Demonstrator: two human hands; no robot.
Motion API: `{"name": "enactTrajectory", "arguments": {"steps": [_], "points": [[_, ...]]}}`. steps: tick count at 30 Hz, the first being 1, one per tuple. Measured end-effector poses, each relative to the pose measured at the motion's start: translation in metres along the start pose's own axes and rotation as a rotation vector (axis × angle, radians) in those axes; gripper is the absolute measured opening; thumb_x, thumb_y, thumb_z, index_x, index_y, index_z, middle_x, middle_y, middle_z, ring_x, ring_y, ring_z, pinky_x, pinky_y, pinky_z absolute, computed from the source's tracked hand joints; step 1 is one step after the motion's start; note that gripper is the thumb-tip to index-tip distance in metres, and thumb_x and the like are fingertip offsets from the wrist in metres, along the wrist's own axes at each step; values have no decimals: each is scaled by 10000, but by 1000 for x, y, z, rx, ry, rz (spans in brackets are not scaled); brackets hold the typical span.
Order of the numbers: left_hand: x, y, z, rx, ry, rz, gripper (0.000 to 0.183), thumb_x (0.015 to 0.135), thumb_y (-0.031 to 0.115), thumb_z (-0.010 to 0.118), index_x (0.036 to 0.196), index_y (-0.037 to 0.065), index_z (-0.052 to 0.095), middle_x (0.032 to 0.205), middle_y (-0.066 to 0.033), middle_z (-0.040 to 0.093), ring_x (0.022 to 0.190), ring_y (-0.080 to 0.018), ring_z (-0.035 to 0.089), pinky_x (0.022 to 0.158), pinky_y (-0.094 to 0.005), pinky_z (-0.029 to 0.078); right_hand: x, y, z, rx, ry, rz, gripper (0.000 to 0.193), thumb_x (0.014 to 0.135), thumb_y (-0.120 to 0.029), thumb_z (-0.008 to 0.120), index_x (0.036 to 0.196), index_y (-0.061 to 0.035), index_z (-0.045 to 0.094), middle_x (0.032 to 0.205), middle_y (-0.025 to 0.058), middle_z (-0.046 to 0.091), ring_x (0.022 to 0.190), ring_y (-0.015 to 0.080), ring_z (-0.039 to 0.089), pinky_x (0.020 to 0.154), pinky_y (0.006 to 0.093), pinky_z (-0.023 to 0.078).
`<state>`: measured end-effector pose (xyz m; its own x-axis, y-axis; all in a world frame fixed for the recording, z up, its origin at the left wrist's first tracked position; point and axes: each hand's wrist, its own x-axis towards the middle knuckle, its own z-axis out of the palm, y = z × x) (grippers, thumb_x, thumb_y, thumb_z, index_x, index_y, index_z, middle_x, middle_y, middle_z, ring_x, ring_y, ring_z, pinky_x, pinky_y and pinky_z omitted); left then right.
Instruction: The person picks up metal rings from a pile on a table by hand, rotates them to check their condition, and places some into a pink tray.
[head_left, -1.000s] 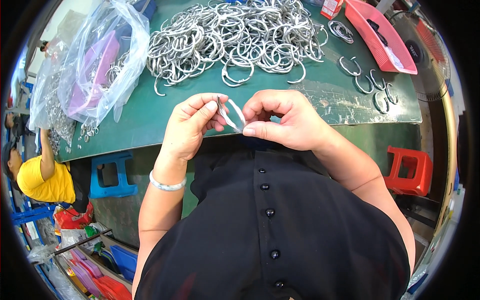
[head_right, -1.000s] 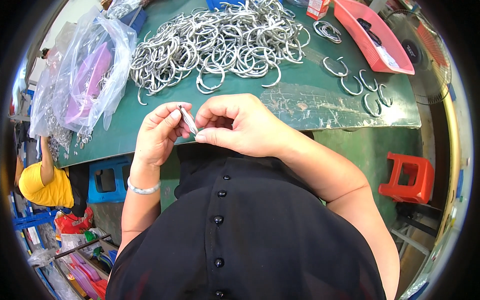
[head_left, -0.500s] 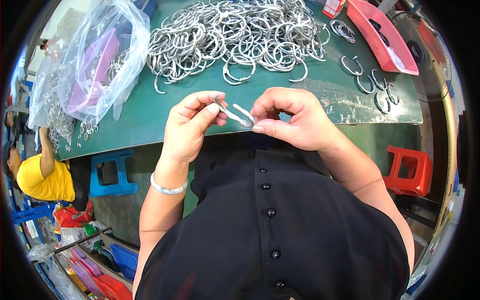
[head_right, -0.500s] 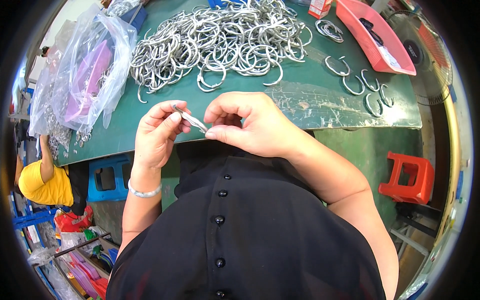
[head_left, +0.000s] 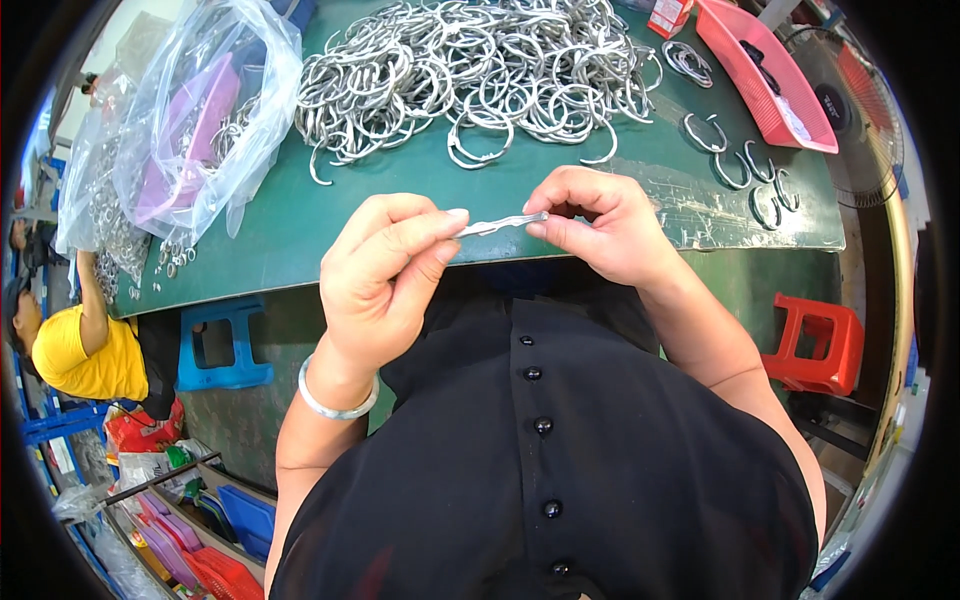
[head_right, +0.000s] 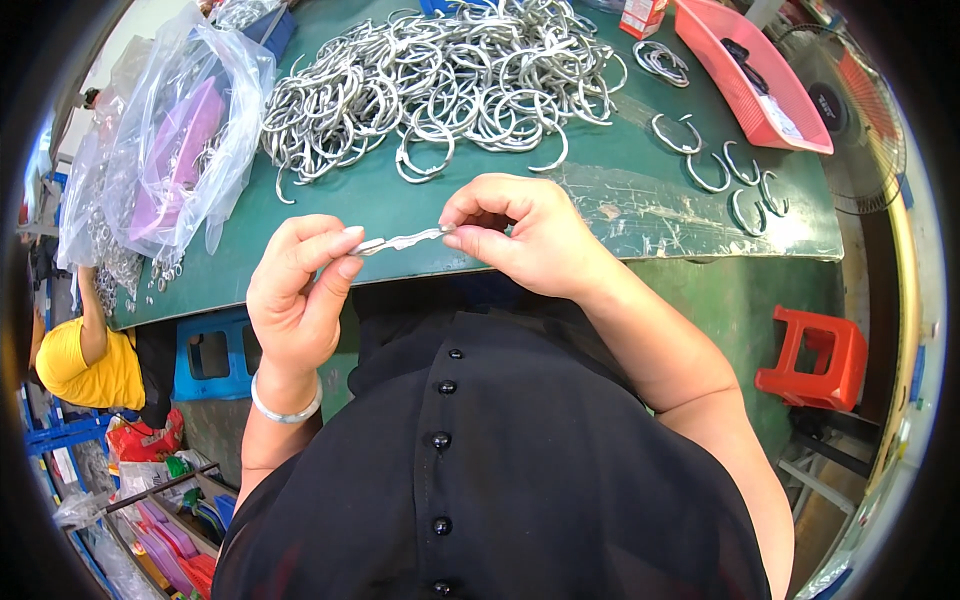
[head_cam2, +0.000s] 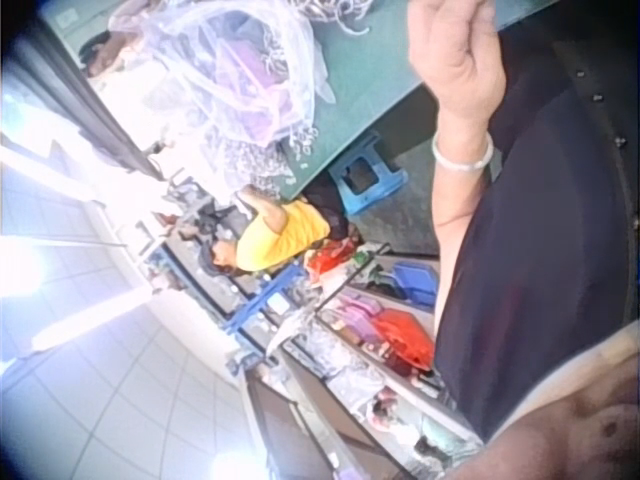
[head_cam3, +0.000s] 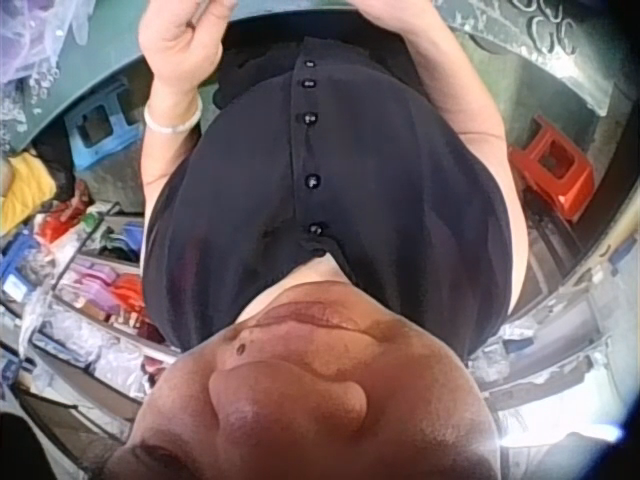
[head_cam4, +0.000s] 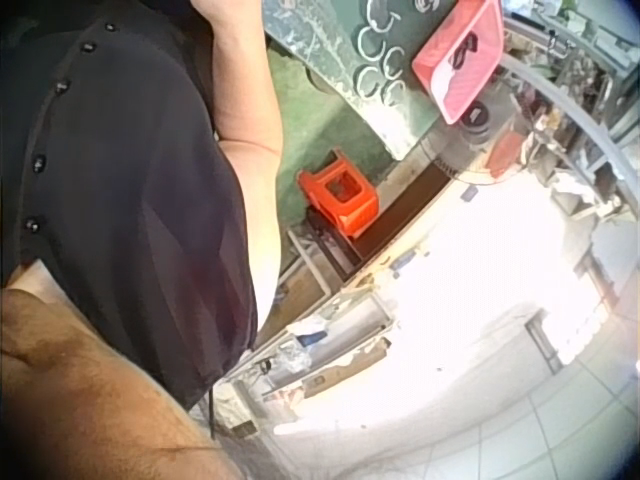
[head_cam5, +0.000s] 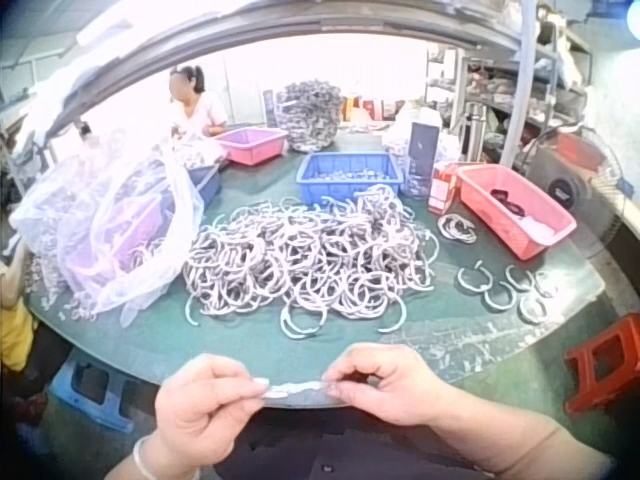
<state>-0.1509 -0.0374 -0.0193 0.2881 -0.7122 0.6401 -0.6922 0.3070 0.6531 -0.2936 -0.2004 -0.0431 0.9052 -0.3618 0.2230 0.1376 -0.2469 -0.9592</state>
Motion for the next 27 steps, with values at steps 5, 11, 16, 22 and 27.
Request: {"name": "enactTrajectory", "arguments": {"steps": [5,11,16,22,27], "points": [[3,7,3,40,-31,32,247,675,-82,630,905,8,631,772,-94,570,609,-140,535,513,-215,419,0,6,-1,61,-15,106,89,744,33,605,825,-3,591,754,-11,545,641,28,470,553,172,368],[5,11,7,38,-32,37,236,670,-75,637,896,-8,624,752,-97,574,597,-149,538,507,-225,428,0,15,2,190,-3,133,96,749,-27,619,841,-11,599,709,-13,558,629,32,469,558,190,387],[4,13,8,8,-83,-16,228,698,-71,619,922,-30,604,786,-101,555,651,-139,518,561,-207,402,1,12,3,188,-33,181,103,764,-33,604,862,-3,596,724,-7,565,644,39,476,571,195,394],[1,5,12,-169,14,-225,178,714,-36,627,891,-27,613,747,-77,578,642,-108,542,550,-209,432,1,13,4,173,-70,205,110,784,-60,590,874,2,593,730,-4,570,654,46,484,584,201,403],[3,-4,10,-592,119,-690,173,809,30,571,968,-38,579,762,-28,590,619,-65,503,579,-172,415,1,7,2,328,-130,351,122,788,-97,597,867,-3,598,714,-1,567,629,60,499,574,207,418]]}}
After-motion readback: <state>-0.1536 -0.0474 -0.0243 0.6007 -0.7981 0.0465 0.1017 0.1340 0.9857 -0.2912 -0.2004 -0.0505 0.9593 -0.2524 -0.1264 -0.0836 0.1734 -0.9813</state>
